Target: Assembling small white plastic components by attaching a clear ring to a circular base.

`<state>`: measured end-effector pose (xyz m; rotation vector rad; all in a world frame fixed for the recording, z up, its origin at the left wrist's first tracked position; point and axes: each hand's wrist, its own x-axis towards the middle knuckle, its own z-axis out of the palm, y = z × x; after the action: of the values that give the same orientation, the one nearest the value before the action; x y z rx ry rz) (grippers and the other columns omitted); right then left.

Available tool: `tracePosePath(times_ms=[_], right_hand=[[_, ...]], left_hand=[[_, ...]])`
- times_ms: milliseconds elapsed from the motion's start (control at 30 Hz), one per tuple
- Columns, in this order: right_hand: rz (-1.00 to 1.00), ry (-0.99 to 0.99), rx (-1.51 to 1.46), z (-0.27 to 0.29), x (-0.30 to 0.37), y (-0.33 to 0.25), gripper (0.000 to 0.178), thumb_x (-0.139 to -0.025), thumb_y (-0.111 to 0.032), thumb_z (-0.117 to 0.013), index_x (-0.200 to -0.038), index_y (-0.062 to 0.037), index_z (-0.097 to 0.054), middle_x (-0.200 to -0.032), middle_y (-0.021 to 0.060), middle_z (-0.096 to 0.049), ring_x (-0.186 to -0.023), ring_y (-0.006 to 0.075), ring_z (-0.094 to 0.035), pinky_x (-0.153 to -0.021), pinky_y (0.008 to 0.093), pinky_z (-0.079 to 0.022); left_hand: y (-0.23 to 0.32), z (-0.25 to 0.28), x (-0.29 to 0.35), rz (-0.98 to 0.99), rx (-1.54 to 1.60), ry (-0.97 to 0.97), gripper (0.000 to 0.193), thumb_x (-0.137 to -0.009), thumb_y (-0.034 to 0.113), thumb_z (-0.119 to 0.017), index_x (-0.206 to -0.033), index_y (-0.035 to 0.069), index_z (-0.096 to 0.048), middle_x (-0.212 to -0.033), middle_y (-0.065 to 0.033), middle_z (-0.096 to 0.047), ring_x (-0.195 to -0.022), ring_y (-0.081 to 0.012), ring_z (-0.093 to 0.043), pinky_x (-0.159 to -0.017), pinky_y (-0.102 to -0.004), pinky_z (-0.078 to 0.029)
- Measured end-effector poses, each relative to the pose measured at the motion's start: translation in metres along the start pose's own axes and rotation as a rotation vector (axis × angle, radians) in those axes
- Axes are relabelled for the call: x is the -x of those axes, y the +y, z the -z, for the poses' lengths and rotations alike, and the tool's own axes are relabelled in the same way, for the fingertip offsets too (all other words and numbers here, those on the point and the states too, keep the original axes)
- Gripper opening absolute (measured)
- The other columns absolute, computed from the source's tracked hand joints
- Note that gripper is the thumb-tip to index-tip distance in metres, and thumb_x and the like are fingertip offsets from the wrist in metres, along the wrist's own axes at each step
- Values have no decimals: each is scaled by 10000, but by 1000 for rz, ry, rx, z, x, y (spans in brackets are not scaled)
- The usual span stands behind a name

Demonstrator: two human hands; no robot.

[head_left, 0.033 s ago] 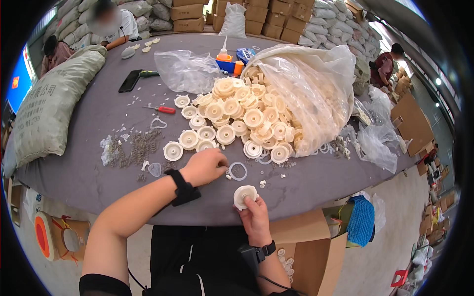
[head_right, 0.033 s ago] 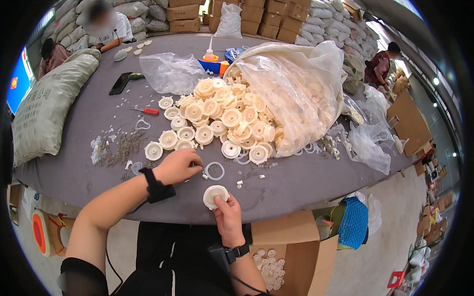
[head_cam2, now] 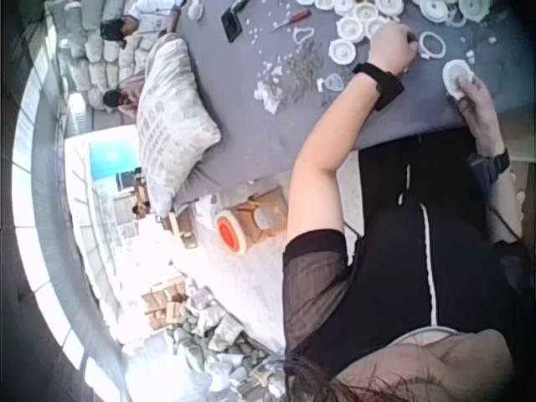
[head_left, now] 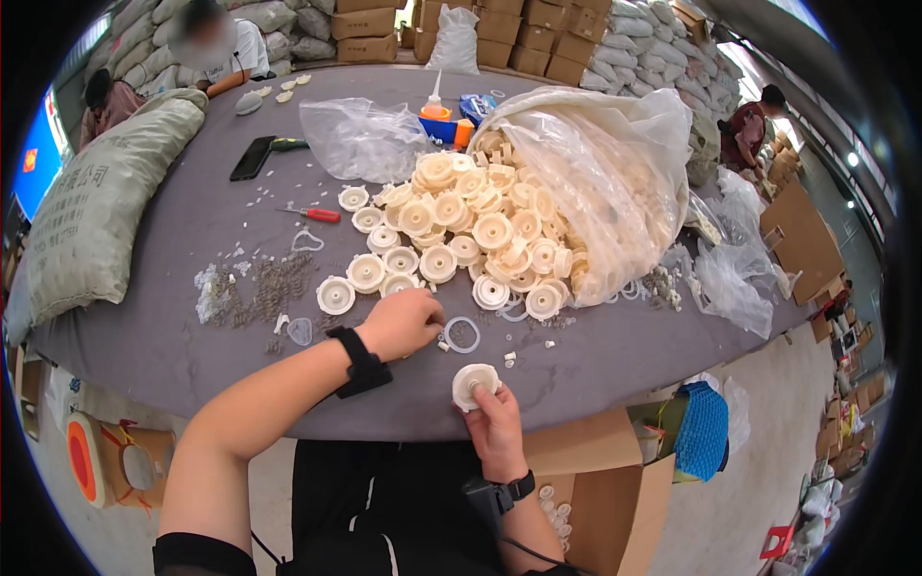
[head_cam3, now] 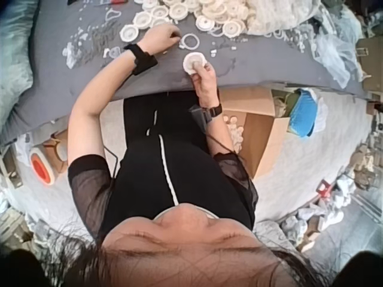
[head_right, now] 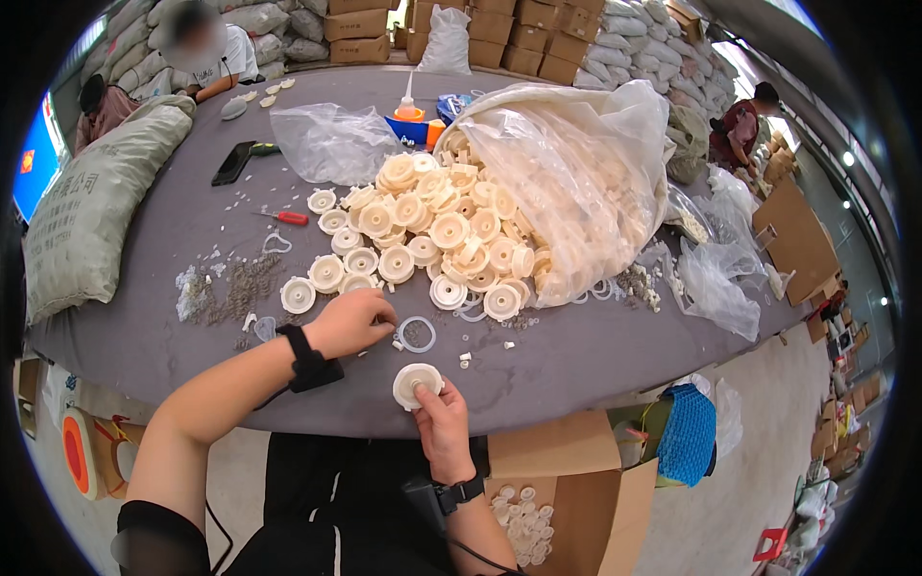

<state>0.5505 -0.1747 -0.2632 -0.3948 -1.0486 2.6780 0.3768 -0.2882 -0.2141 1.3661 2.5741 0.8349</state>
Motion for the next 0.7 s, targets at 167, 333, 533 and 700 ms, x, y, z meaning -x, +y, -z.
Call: tracePosePath(times_ms=[167,333,533,700], right_hand=[[31,7,-1,0,-1,1,238,-843,-64,-604,-1061,3,-537,-988,79,-612,-892,171,-602,-828,315,-480],[23,-9,48,2,-2,3,236,-837,-59,-615,-1048,12,-538,-978,87,-613,-899,167,-600,-838,316,-477],[131,17,223,-4,5,2,179,-813,-35,-655,-956,8,-557,-918,58,-620,-846,119,-583,-766,275,-478],[831,-123,1035,-8,12,-25,238,-615,46,-672,-827,-25,-592,-830,79,-613,-761,218,-577,-702,317,-472]], left_hand=[[-7,-20,-19,-31,-184,-44,93,-670,127,-666,-756,97,-684,-798,-83,-586,-834,-269,-573,-731,-382,-466],[-9,-21,-22,-47,-129,-47,112,-624,120,-683,-732,101,-662,-758,-74,-566,-801,-264,-564,-708,-375,-456],[-3,-8,-10,-151,-38,64,89,-636,96,-677,-707,78,-627,-759,-63,-552,-769,-235,-556,-687,-357,-446],[41,25,22,-208,436,-23,87,-656,75,-680,-706,57,-611,-739,-54,-543,-728,-196,-544,-668,-309,-445]])
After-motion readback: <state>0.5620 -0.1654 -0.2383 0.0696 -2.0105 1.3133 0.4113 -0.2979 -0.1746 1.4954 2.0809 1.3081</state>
